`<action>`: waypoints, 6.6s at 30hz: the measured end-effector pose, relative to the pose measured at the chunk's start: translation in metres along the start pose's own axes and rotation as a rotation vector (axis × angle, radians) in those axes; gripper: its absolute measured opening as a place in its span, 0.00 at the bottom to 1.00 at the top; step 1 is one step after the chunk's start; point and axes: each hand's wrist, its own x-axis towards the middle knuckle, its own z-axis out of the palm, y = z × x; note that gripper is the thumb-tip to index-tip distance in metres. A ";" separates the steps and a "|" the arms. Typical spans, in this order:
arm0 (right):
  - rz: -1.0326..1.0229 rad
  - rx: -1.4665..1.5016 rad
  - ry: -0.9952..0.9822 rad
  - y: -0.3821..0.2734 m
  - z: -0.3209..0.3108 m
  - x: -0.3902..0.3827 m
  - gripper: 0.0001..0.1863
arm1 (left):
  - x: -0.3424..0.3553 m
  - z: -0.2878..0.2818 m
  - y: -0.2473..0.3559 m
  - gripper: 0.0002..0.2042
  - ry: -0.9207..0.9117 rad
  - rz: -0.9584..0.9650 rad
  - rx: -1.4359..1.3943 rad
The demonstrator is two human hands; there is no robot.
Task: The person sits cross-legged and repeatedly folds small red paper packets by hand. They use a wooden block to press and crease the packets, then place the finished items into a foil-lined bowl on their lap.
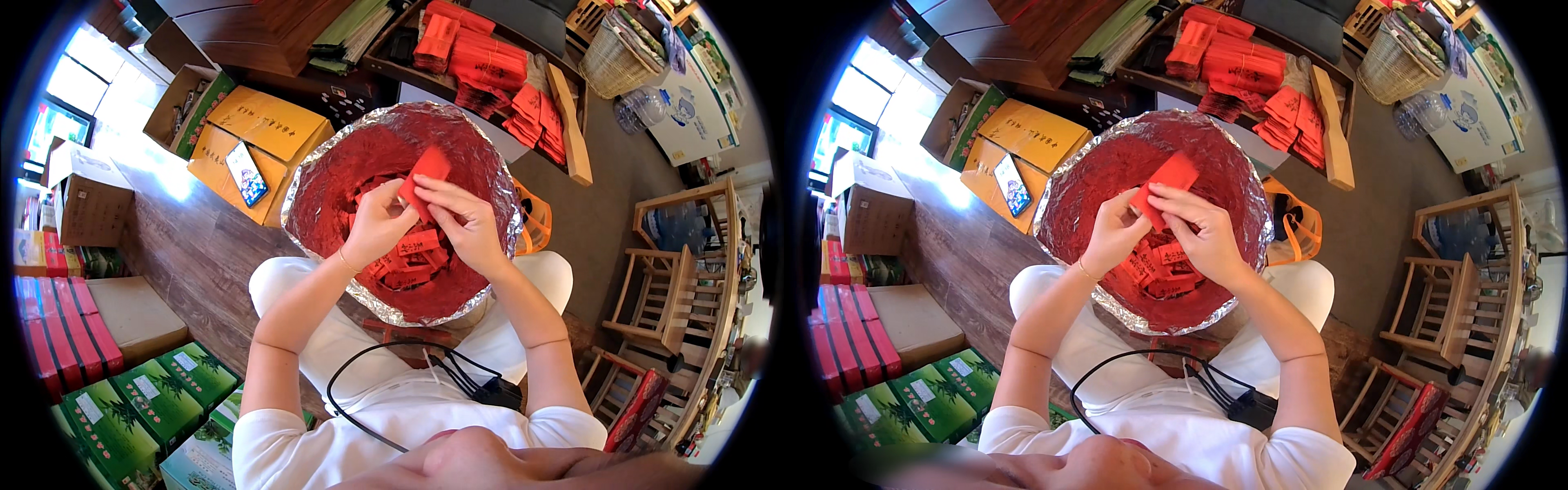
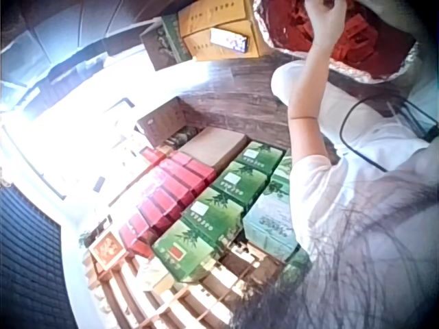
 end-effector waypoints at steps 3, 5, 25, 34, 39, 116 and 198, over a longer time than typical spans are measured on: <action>-0.065 -0.162 0.034 -0.017 0.004 -0.004 0.11 | 0.004 0.001 0.001 0.07 0.179 0.240 0.475; 0.026 -0.140 -0.083 -0.024 0.006 -0.010 0.12 | 0.004 0.000 0.002 0.08 0.245 0.409 0.619; 0.026 0.140 -0.212 0.010 0.022 -0.006 0.31 | -0.003 0.017 -0.007 0.10 0.258 0.825 0.760; 0.115 0.335 -0.183 0.002 0.011 -0.002 0.40 | 0.002 0.008 0.002 0.09 0.163 0.870 0.730; 0.437 1.328 -0.290 -0.006 -0.002 -0.002 0.39 | 0.022 -0.008 0.004 0.28 0.433 0.368 -0.371; -0.109 -0.211 -0.509 0.010 0.019 -0.004 0.38 | 0.036 -0.019 -0.005 0.29 0.436 -0.008 -1.073; -0.143 -1.050 -0.094 0.006 -0.072 0.008 0.26 | 0.021 -0.053 0.001 0.08 0.295 -0.055 0.111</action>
